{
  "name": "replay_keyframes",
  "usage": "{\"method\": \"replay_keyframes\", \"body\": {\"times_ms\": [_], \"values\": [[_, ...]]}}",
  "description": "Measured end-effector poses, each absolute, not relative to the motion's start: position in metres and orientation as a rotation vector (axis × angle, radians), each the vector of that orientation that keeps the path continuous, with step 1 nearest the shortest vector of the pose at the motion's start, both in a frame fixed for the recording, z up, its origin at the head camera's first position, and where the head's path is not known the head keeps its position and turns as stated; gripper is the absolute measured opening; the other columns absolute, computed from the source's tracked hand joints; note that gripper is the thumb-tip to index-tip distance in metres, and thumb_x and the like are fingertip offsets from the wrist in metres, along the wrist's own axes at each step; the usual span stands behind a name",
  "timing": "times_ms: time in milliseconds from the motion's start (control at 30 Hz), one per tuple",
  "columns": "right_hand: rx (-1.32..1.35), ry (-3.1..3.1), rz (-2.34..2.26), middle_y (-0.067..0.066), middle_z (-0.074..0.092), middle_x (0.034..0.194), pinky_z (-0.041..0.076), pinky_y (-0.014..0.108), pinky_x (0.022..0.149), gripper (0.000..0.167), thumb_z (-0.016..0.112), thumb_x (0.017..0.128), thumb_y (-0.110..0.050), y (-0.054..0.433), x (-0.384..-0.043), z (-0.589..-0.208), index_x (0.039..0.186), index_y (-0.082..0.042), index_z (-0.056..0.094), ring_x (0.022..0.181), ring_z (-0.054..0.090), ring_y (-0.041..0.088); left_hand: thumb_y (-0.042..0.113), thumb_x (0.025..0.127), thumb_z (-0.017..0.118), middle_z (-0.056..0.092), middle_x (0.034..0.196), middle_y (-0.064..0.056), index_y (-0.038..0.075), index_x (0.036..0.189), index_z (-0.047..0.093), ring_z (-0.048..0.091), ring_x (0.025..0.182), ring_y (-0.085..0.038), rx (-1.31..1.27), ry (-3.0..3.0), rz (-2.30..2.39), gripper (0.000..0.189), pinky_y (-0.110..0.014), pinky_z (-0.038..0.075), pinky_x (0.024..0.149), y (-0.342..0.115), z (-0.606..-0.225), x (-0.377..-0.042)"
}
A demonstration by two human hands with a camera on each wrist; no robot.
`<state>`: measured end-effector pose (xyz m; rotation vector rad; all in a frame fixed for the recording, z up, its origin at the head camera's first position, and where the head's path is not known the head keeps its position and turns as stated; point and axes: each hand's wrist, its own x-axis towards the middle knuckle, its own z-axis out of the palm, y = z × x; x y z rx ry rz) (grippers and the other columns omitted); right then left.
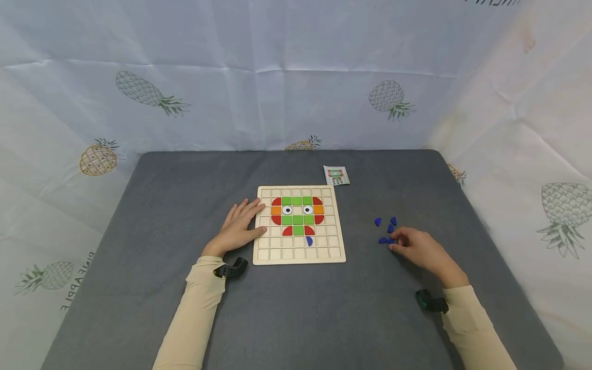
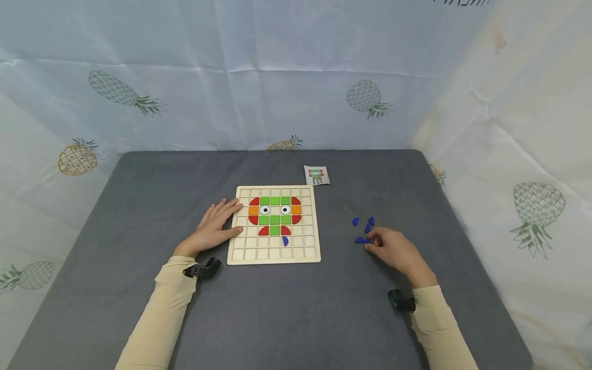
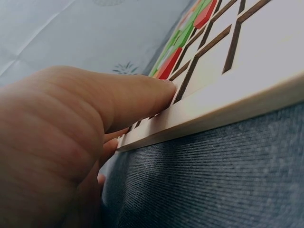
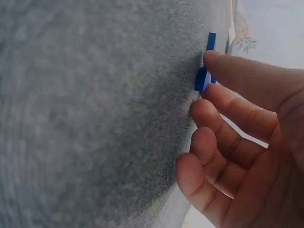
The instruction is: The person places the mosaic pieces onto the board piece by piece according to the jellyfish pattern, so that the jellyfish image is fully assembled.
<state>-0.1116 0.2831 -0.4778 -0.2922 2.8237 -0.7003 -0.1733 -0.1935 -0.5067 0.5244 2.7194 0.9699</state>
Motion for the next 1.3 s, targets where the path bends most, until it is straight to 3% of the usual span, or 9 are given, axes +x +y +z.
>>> {"method": "replay_keyframes", "body": {"times_ms": [367, 900, 1167, 1300], "values": [[-0.302, 2.845, -0.666, 0.001, 0.065, 0.081, 0.042, 0.026, 0.057, 0.011, 0.069, 0.095, -0.015, 0.278, -0.114, -0.479, 0.100, -0.004, 0.070, 0.067, 0.051, 0.010, 0.030, 0.096, 0.066, 0.021, 0.170, -0.010, 0.012, 0.159, 0.036, 0.006, 0.159, -0.036, 0.532, 2.717, 0.978, 0.072, -0.055, -0.003, 0.128, -0.193, -0.506, -0.172], [-0.323, 2.858, -0.629, 0.005, 0.074, 0.088, 0.050, 0.032, 0.062, 0.011, 0.067, 0.096, -0.012, 0.276, -0.115, -0.470, 0.099, -0.004, 0.074, 0.073, 0.061, 0.011, 0.030, 0.096, 0.065, 0.021, 0.170, -0.010, 0.011, 0.158, 0.036, 0.006, 0.159, -0.036, 0.530, 2.713, 0.987, 0.071, -0.055, -0.003, 0.128, -0.193, -0.506, -0.172], [-0.255, 2.833, -0.785, 0.009, 0.071, 0.104, 0.054, 0.034, 0.073, 0.015, 0.064, 0.100, -0.019, 0.270, -0.122, -0.459, 0.109, -0.008, 0.072, 0.088, 0.065, 0.018, 0.030, 0.096, 0.066, 0.022, 0.170, -0.010, 0.011, 0.158, 0.036, 0.006, 0.159, -0.036, 0.530, 2.718, 0.988, 0.072, -0.055, -0.003, 0.128, -0.194, -0.505, -0.172], [-0.257, 2.820, -0.849, 0.008, 0.070, 0.104, 0.053, 0.033, 0.075, 0.016, 0.065, 0.100, -0.021, 0.256, -0.127, -0.453, 0.110, -0.010, 0.071, 0.091, 0.063, 0.019, 0.031, 0.096, 0.066, 0.021, 0.170, -0.010, 0.012, 0.159, 0.036, 0.006, 0.159, -0.036, 0.524, 2.722, 0.981, 0.072, -0.055, -0.003, 0.128, -0.194, -0.506, -0.172]]}}
